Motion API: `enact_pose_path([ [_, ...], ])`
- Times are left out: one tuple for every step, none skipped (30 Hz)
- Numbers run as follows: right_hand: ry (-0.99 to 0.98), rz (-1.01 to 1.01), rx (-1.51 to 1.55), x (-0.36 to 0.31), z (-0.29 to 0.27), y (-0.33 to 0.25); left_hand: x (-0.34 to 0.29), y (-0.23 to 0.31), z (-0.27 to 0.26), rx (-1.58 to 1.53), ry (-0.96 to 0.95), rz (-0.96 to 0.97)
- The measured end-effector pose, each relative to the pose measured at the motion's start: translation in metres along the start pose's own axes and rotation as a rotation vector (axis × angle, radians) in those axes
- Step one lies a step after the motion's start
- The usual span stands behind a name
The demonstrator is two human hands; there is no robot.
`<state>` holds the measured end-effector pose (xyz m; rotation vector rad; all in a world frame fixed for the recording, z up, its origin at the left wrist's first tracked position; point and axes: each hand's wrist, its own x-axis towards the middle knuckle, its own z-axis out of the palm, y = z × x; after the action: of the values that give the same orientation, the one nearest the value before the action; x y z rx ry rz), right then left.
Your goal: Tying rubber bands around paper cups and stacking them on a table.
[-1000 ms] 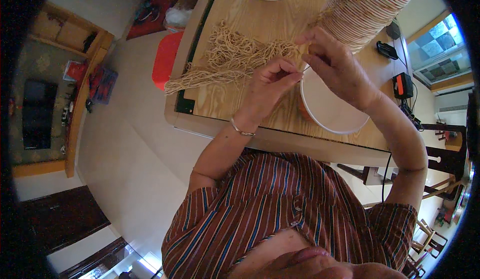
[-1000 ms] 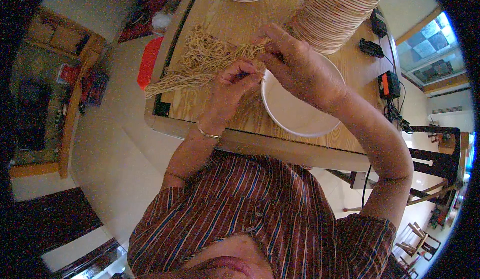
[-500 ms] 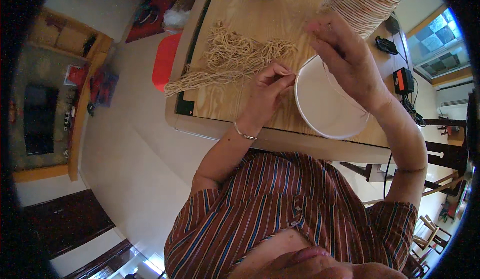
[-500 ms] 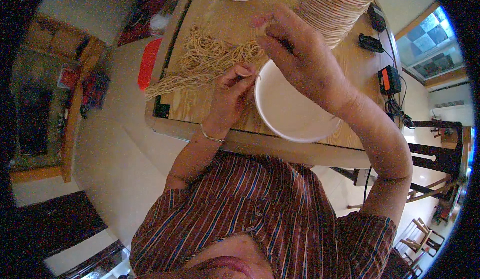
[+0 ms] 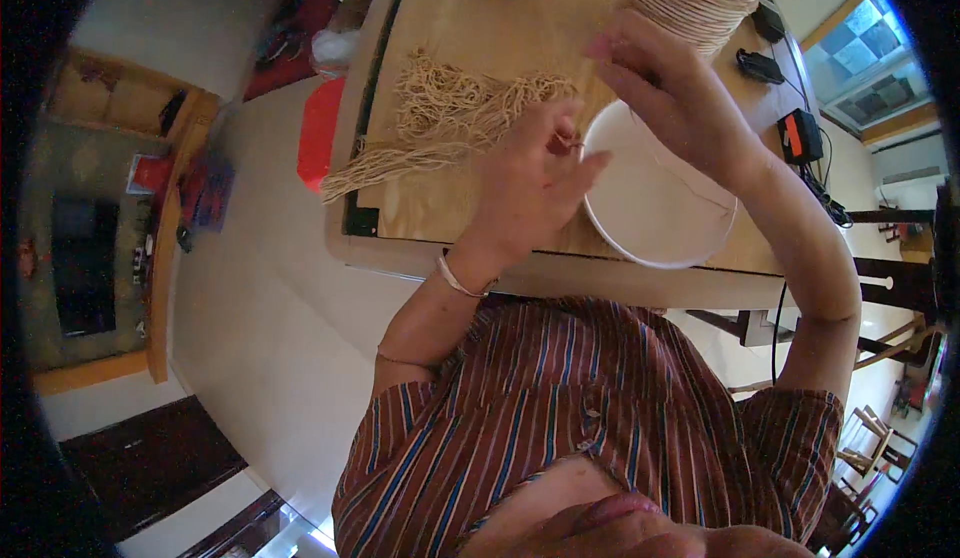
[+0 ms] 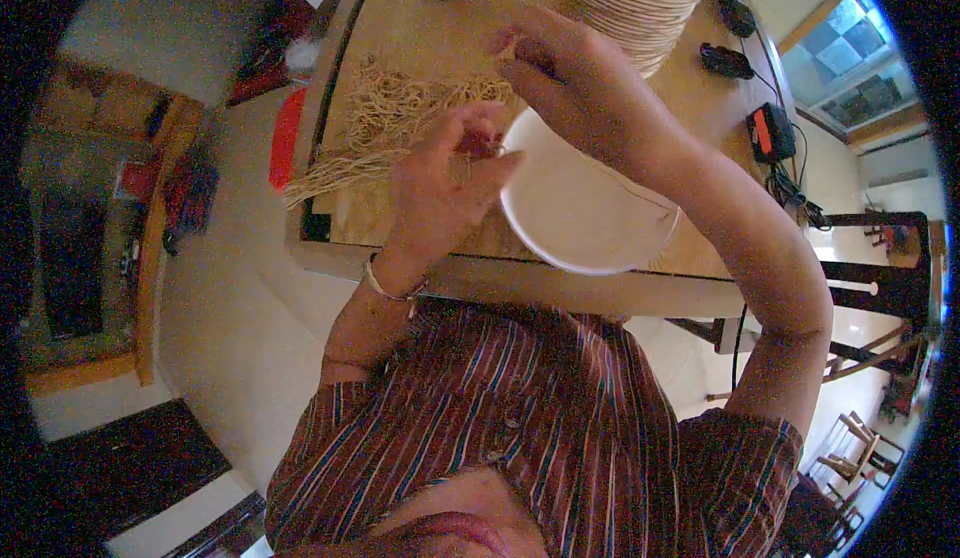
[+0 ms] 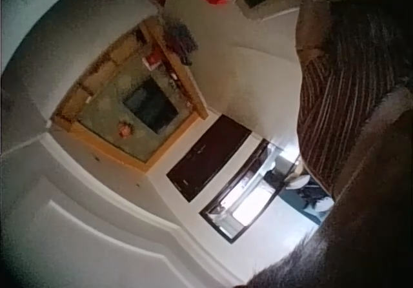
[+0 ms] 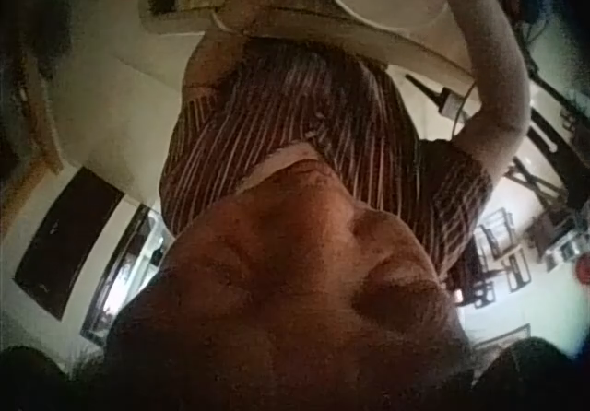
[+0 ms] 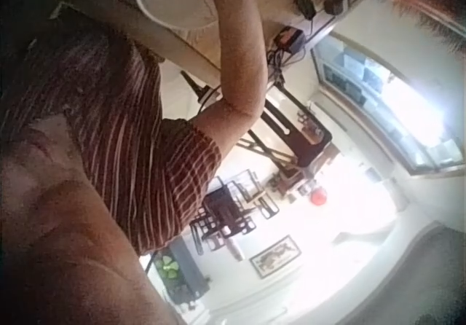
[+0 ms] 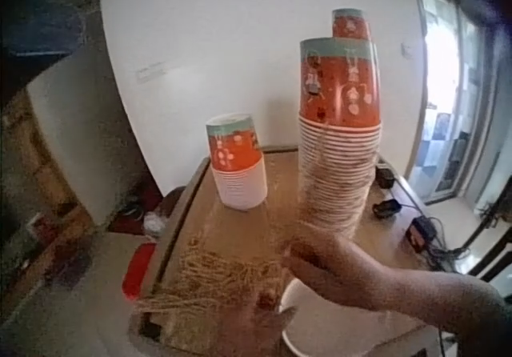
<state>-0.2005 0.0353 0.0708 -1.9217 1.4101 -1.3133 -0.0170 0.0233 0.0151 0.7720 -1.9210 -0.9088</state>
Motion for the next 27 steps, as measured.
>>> enact_pose_path([
  [0.004, 0.005, -0.004, 0.001, -0.003, 0.001, -0.001, 0.000, 0.002, -0.005, -0.006, 0.001],
  [-0.059, 0.007, -0.028, 0.003, -0.007, 0.001, 0.000, 0.000, 0.003, 0.038, -0.080, -0.035],
  [-0.122, 0.007, -0.050, 0.005, -0.012, 0.000, 0.000, -0.001, 0.004, 0.084, -0.152, -0.069],
  [-0.116, 0.013, -0.056, 0.007, -0.021, -0.005, 0.001, -0.002, 0.005, 0.078, -0.159, -0.065],
  [-0.275, 0.119, -0.084, 0.011, -0.033, -0.015, 0.002, -0.003, 0.007, 0.077, -0.140, -0.109],
  [-0.439, 0.219, -0.105, 0.014, -0.040, -0.019, 0.002, -0.003, 0.005, 0.082, -0.114, -0.158],
  [-0.383, 0.121, -0.138, 0.012, -0.044, -0.016, 0.003, -0.007, 0.004, 0.124, -0.057, -0.042],
  [-0.384, 0.118, -0.135, 0.013, -0.052, -0.015, 0.002, -0.008, 0.001, 0.127, -0.055, -0.043],
  [-0.429, 0.094, -0.187, 0.014, -0.067, -0.019, 0.002, -0.007, -0.003, 0.135, -0.073, -0.102],
  [-0.475, 0.069, -0.236, 0.015, -0.079, -0.020, 0.002, -0.007, -0.005, 0.146, -0.092, -0.163],
  [-0.483, 0.126, -0.217, 0.015, -0.088, -0.019, 0.001, -0.006, -0.008, 0.147, -0.093, -0.160],
  [-0.475, 0.129, -0.220, 0.009, -0.098, -0.007, 0.002, -0.004, -0.009, 0.151, -0.091, -0.166],
  [-0.451, 0.173, -0.285, 0.003, -0.104, 0.011, 0.002, 0.000, -0.010, 0.157, -0.084, -0.173],
  [-0.427, 0.218, -0.349, -0.001, -0.108, 0.023, 0.001, 0.005, -0.010, 0.157, -0.085, -0.168],
  [-0.429, 0.214, -0.347, -0.001, -0.103, 0.023, -0.001, 0.008, -0.011, 0.182, -0.079, -0.174],
  [-0.404, 0.350, -0.266, 0.000, -0.096, 0.019, -0.001, 0.009, -0.013, 0.206, -0.072, -0.180],
  [-0.377, 0.484, -0.184, 0.000, -0.090, 0.019, -0.002, 0.007, -0.013, 0.208, -0.069, -0.181],
  [-0.290, 0.417, -0.176, -0.010, -0.089, 0.045, -0.001, 0.006, -0.009, 0.207, -0.059, -0.140],
  [-0.279, 0.489, -0.164, -0.011, -0.082, 0.046, -0.001, 0.004, -0.008, 0.211, -0.041, -0.110],
  [-0.268, 0.561, -0.151, -0.012, -0.075, 0.047, -0.001, 0.004, -0.007, 0.211, -0.045, -0.107],
  [-0.251, 0.525, -0.103, -0.019, -0.071, 0.066, 0.000, 0.006, -0.005, 0.180, -0.020, -0.113],
  [-0.271, 0.622, -0.029, -0.021, -0.061, 0.067, 0.000, 0.005, -0.004, 0.151, 0.012, -0.128],
  [-0.291, 0.719, 0.046, -0.023, -0.051, 0.068, 0.000, 0.003, -0.005, 0.153, 0.010, -0.129],
  [-0.325, 0.656, 0.046, -0.031, -0.047, 0.089, 0.001, 0.002, -0.007, 0.133, -0.019, -0.158],
  [-0.324, 0.658, 0.048, -0.037, -0.043, 0.096, 0.000, 0.000, -0.010, 0.115, -0.045, -0.194],
  [-0.366, 0.597, 0.191, -0.043, -0.039, 0.101, 0.001, -0.001, -0.012, 0.116, -0.048, -0.194],
  [-0.406, 0.532, 0.332, -0.046, -0.038, 0.103, 0.003, -0.004, -0.015, 0.078, -0.065, -0.201],
])
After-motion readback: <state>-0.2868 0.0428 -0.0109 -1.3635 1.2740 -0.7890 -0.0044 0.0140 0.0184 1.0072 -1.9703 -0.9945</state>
